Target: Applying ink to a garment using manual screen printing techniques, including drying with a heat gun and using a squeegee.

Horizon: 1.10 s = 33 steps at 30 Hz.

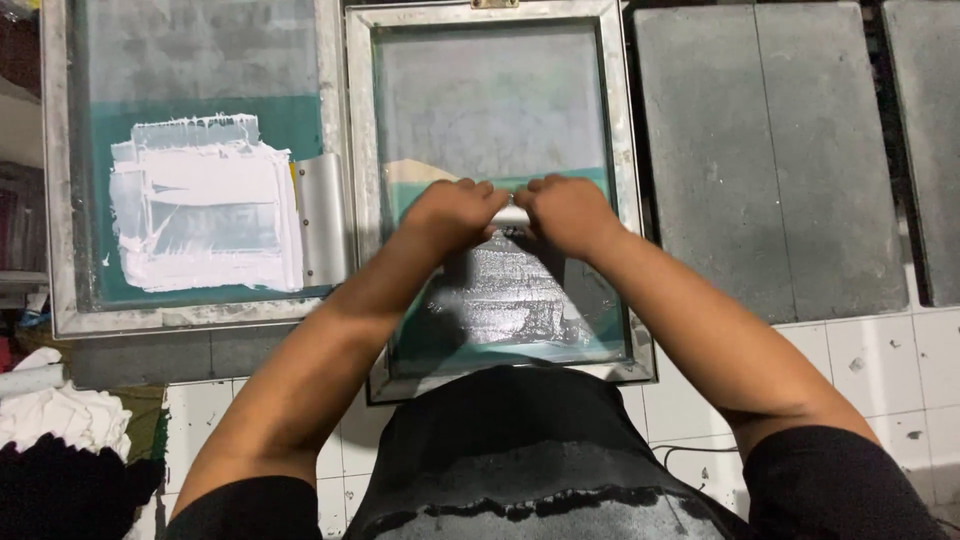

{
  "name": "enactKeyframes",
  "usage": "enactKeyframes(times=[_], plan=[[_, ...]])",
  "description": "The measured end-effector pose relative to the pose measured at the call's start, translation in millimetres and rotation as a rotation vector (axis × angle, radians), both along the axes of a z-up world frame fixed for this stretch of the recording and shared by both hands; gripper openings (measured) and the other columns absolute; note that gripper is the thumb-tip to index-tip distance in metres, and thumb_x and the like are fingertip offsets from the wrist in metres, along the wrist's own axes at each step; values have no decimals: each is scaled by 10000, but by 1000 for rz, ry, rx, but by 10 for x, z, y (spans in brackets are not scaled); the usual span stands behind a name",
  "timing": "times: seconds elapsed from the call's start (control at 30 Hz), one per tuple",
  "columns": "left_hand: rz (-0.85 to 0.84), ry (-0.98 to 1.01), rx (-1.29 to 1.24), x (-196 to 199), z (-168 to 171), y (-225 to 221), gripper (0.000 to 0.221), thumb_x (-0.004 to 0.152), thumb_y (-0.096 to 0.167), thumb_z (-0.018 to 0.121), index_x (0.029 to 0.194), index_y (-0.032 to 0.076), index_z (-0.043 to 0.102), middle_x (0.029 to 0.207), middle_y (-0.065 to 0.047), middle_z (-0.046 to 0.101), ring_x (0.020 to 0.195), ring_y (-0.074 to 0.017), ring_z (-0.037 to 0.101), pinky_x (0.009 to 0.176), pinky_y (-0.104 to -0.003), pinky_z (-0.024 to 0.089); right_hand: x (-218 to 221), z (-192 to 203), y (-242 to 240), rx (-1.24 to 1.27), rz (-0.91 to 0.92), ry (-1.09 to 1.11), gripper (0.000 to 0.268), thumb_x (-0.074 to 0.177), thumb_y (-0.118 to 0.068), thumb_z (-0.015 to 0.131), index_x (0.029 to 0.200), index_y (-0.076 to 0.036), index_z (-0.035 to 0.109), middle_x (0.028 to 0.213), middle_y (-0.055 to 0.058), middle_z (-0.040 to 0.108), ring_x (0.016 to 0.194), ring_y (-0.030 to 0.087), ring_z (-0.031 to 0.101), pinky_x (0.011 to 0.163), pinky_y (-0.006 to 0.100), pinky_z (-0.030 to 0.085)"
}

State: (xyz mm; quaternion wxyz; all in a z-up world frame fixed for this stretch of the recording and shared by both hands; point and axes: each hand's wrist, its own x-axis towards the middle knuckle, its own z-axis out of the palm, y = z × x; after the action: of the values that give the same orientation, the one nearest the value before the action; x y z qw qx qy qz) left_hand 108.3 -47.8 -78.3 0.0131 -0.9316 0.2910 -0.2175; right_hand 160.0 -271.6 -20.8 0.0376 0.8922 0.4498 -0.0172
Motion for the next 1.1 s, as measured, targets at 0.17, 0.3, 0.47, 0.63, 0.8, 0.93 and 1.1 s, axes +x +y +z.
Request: enactKeyframes(times=[0.17, 0.3, 0.47, 0.63, 0.8, 0.93, 1.1], plan=[[71, 201, 69, 213, -449, -81, 353, 775, 414, 752, 987, 195, 573, 853, 9, 630, 746, -220, 669, 609, -421, 562, 83, -145, 96, -9, 7, 23, 264, 778, -403, 780, 919, -196, 696, 919, -7, 705, 904, 238, 706, 694, 385, 589], [16, 415, 24, 313, -431, 4, 462, 823, 564, 731, 1009, 165, 590, 881, -22, 654, 811, -262, 714, 687, -454, 599, 131, -54, 148, -75, -18, 178, 296, 814, -414, 771, 983, -186, 686, 955, 15, 715, 972, 276, 714, 756, 440, 610], [6, 102, -30, 252, -599, -24, 502, 686, 607, 790, 899, 216, 559, 740, 30, 586, 654, -206, 669, 576, -395, 560, 130, -7, 168, -116, -9, 200, 270, 809, -392, 778, 971, -193, 694, 978, -2, 718, 988, 270, 714, 775, 438, 610], [17, -20, -68, 266, -694, -19, 502, 599, 611, 816, 864, 256, 580, 698, 49, 562, 608, -186, 636, 525, -378, 525, 145, 130, 214, -123, -12, 256, 255, 855, -391, 746, 978, -174, 693, 933, 25, 725, 954, 297, 724, 767, 459, 607], [111, 661, -74, 69, 52, -98, 395, 836, 544, 718, 1059, 228, 636, 885, -28, 707, 890, -279, 733, 748, -463, 592, 28, 363, 202, -154, -14, 331, 262, 844, -396, 737, 930, -153, 691, 925, 44, 733, 946, 315, 728, 764, 481, 607], [105, 570, -15, 42, 21, -118, 396, 802, 563, 746, 993, 233, 636, 852, 5, 696, 853, -243, 733, 723, -427, 592, 4, 233, 184, -165, -4, 308, 274, 831, -407, 757, 911, -154, 691, 917, 21, 731, 945, 293, 729, 767, 458, 604], [78, 711, -58, 27, -64, -98, 361, 864, 508, 706, 1040, 201, 638, 900, -56, 708, 908, -314, 729, 748, -477, 590, -5, 174, 183, -178, -16, 385, 257, 853, -352, 742, 987, -136, 706, 974, 45, 737, 999, 324, 719, 812, 489, 600]])
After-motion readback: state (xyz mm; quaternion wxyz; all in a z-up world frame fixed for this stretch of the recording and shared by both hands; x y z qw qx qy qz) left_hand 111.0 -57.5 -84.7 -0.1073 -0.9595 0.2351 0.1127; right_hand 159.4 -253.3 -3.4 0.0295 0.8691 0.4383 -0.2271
